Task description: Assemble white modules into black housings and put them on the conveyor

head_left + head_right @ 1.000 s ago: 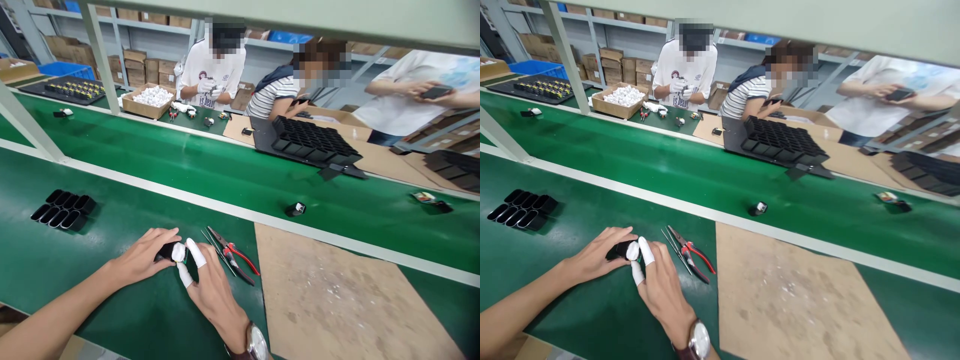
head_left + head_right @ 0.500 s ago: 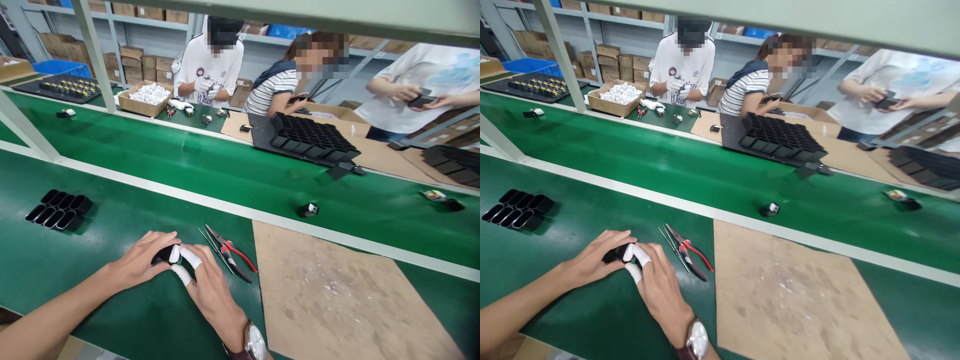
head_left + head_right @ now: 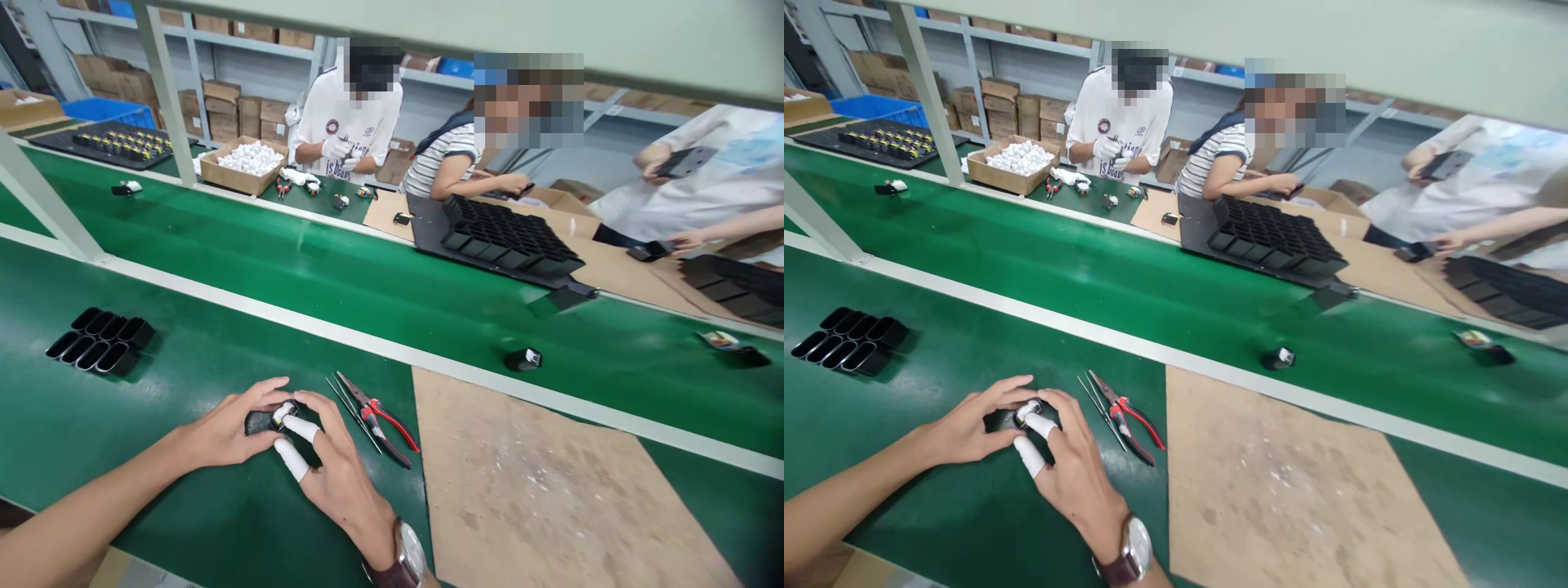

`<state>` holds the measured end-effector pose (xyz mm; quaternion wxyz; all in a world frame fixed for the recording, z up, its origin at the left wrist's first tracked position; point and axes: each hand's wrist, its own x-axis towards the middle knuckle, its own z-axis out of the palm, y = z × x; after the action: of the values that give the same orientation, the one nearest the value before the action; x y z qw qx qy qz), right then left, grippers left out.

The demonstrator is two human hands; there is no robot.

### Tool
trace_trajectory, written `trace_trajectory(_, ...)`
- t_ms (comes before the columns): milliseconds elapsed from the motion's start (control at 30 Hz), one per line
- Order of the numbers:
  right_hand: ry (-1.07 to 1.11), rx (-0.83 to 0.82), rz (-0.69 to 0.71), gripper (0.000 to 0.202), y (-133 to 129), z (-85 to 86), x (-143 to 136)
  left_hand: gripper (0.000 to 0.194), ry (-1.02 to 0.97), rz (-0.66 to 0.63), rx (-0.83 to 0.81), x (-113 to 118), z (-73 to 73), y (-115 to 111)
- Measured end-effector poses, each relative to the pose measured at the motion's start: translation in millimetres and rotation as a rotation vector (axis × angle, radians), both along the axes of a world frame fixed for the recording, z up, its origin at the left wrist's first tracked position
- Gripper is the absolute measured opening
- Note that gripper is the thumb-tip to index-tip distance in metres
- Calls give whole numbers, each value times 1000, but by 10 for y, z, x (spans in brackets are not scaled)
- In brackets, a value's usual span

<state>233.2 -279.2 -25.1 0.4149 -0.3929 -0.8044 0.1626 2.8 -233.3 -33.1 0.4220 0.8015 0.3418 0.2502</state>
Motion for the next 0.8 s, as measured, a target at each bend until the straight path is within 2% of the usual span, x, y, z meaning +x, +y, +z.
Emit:
trace_trajectory(133, -59, -21, 11, 47, -6, 4, 39, 80, 39, -23, -58, -10, 70, -7)
trace_trajectory(300, -203, -68, 26, 41, 7, 62, 73, 82, 63, -33, -89, -14, 82, 8)
trace_trajectory(500, -110, -3, 39, 45, 31, 7, 85, 81, 81, -12, -116, 18, 89, -6)
trace_trajectory(633, -150, 2, 33, 38, 44, 31, 132, 80, 76, 3, -87, 40, 70, -18)
trace_trajectory(700, -188, 54, -60, 37, 60, 42, 195, 79, 77, 24, -43, 41, 51, -19)
trace_trajectory(800, -361, 154, -321, 31, 81, 14, 305, 77, 84, 59, 37, 25, 19, -13)
